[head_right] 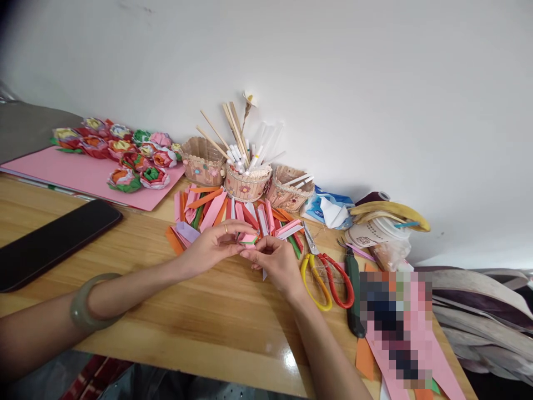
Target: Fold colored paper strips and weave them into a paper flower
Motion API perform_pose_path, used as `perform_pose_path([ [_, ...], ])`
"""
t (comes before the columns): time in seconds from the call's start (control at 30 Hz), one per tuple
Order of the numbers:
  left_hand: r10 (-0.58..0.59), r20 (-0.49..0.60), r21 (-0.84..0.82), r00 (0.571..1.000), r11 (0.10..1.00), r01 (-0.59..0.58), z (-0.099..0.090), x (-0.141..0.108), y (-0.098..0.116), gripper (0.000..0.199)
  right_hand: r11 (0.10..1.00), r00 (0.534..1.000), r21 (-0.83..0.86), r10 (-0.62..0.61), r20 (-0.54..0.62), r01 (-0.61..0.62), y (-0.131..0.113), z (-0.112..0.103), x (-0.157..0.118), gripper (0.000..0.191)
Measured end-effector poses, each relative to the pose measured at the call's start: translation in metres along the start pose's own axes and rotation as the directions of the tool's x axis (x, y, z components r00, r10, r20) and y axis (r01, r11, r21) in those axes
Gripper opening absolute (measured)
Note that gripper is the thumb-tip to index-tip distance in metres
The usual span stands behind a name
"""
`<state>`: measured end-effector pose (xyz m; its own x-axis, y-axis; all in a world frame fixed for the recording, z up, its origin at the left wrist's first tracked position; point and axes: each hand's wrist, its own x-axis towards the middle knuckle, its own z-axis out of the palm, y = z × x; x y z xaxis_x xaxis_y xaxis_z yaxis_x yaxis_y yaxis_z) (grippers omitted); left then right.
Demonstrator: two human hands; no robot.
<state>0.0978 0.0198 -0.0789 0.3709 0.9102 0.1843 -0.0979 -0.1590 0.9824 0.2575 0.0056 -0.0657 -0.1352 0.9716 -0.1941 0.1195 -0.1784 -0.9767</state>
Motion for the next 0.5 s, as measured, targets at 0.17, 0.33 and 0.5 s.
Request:
perform_pose_path([
  [0.17, -0.026, -0.032, 0.009, 0.999, 1.0, 0.026, 0.0, 0.001, -0.001, 0.02, 0.999, 0.999, -0.047, -0.018, -0.042, 0.016, -0.005, 0.0, -0.002, 0.031],
  [0.33, -0.017, -0.11, 0.073, 0.994, 0.997, 0.025, 0.0, 0.0, -0.002, 0.022, 0.982, 0.996, -0.175, -0.074, -0.04, 0.065, -0.008, 0.003, -0.005, 0.028],
  [0.5, 0.049, -0.116, 0.164, 0.992, 0.986, -0.029, 0.002, -0.004, -0.005, 0.021, 0.624, 0.851, -0.721, -0.517, -0.092, 0.301, 0.005, 0.007, -0.01, 0.021],
])
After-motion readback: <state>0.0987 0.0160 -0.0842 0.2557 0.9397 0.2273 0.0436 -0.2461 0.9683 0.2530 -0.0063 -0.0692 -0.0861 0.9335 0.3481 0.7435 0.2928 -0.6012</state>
